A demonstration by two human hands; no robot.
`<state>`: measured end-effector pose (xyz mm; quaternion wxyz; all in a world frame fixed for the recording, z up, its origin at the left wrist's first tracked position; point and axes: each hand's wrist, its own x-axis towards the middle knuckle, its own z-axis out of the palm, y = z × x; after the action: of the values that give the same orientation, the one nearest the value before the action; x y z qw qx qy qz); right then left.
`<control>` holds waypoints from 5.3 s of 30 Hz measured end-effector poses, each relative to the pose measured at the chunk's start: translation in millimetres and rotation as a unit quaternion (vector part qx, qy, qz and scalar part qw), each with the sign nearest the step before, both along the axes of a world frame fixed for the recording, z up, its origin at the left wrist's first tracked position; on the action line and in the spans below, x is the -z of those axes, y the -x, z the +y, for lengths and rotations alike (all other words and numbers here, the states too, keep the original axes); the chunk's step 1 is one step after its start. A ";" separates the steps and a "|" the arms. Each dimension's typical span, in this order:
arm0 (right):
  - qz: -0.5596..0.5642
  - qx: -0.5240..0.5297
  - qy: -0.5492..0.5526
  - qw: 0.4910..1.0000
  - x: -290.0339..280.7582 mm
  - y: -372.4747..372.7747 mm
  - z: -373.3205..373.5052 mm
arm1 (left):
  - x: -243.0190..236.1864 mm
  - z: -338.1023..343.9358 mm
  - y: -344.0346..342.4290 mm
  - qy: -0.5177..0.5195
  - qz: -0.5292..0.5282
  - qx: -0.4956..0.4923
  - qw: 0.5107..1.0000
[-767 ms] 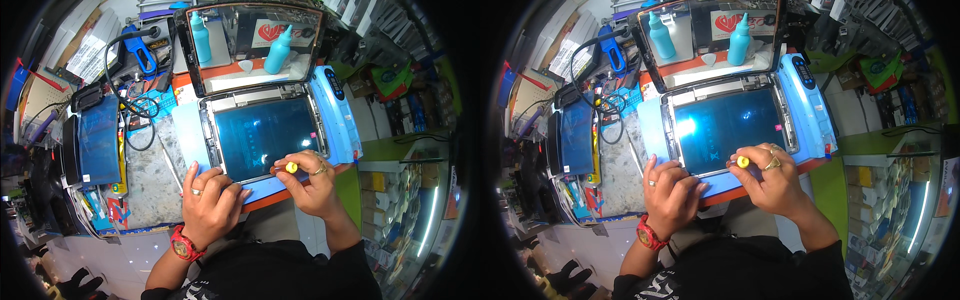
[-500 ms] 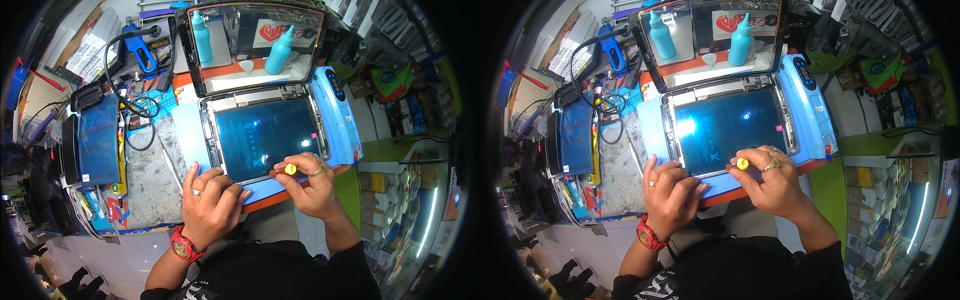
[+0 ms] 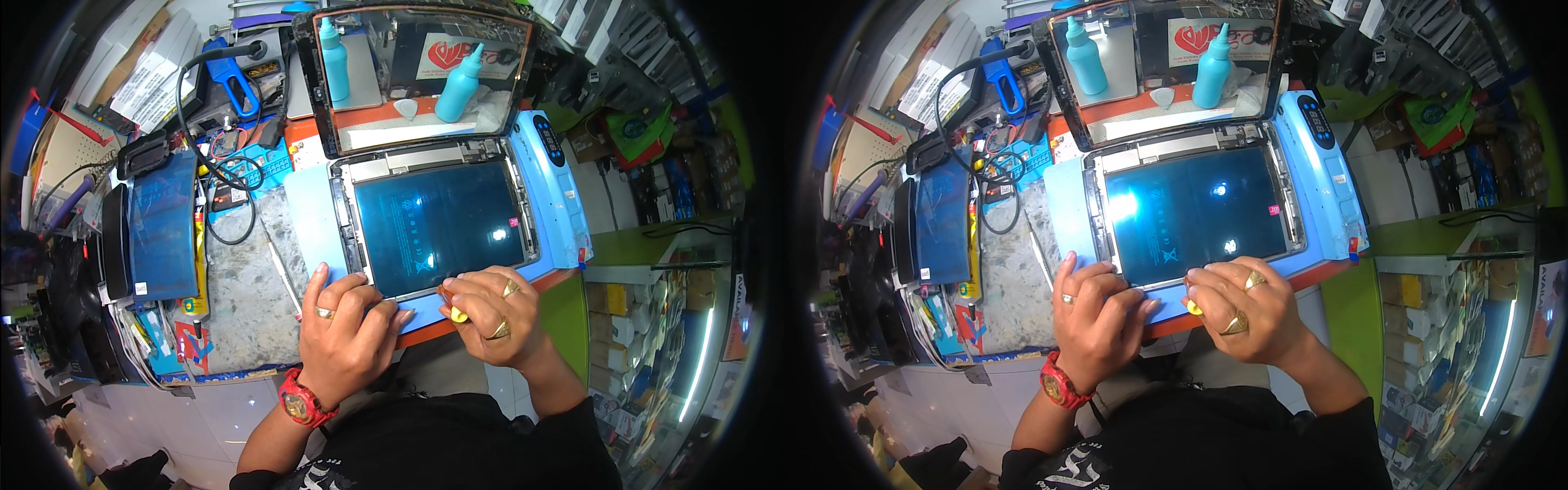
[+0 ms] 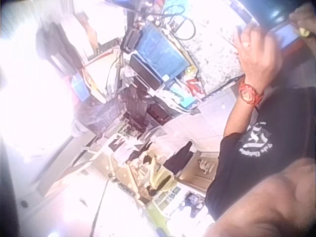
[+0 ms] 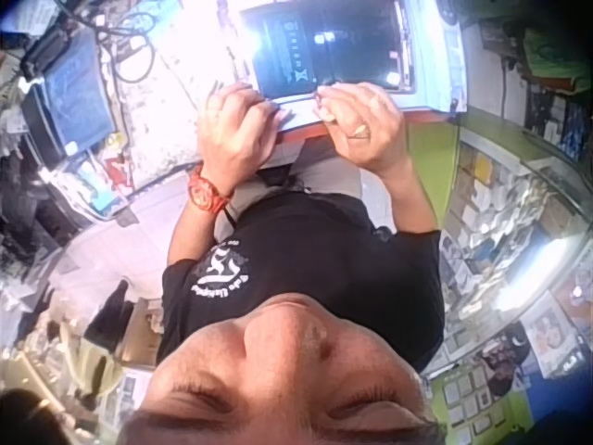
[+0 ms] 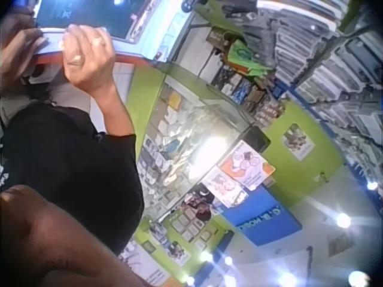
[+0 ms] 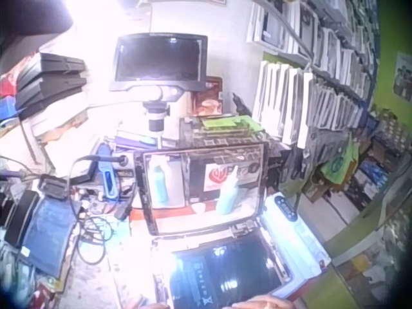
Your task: The person cleans the interior of an open tablet by hand and using a tool, then applies adhesive strips to the internal frame.
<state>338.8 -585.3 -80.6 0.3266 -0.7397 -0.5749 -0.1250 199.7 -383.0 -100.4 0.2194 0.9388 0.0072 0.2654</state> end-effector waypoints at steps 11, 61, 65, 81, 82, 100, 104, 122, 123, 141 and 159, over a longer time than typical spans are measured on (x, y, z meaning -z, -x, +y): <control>-0.043 0.015 -0.036 0.998 18.2 9.9 -5.0 | 0.8 -0.2 -0.9 0.002 -0.001 0.001 1.000; -0.114 -0.005 -0.063 0.991 36.6 22.4 9.8 | -0.2 1.1 -1.2 -0.009 -0.016 -0.005 1.000; -0.122 -0.006 -0.055 0.991 40.7 25.1 6.2 | 0.9 1.3 -0.8 -0.007 -0.017 -0.002 1.000; 0.312 0.090 -0.102 0.941 -0.4 -19.4 -29.9 | 0.9 0.4 -1.4 -0.021 -0.013 -0.009 1.000; 0.310 0.089 -0.086 0.943 -2.4 -22.3 -32.6 | 1.0 0.5 -1.4 -0.021 -0.013 -0.008 1.000; -0.105 0.038 0.000 0.994 8.8 -12.9 -40.4 | 0.9 0.1 -1.3 -0.012 -0.009 -0.002 1.000; -0.129 0.049 -0.037 0.990 26.2 -10.0 -39.7 | 1.6 -0.3 -1.1 -0.012 -0.011 -0.005 1.000; 0.209 0.088 -0.137 0.964 22.9 -8.7 -45.3 | 2.2 -0.9 -0.3 -0.010 -0.009 -0.008 1.000; 0.226 0.094 -0.127 0.961 16.4 -13.9 -45.7 | 2.0 -0.8 -0.4 -0.014 -0.007 -0.009 1.000; -0.033 0.071 0.007 0.997 7.2 -22.7 -58.5 | -0.1 -0.9 -1.3 -0.021 -0.003 -0.012 1.000; -0.119 0.094 -0.078 0.985 46.9 -11.8 -59.2 | -2.8 -2.4 -1.2 -0.015 0.004 -0.015 1.000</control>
<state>350.6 -644.5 -127.5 0.2995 -0.7425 -0.5261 -0.2865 200.9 -385.4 -97.6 0.2009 0.9429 0.0178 0.2649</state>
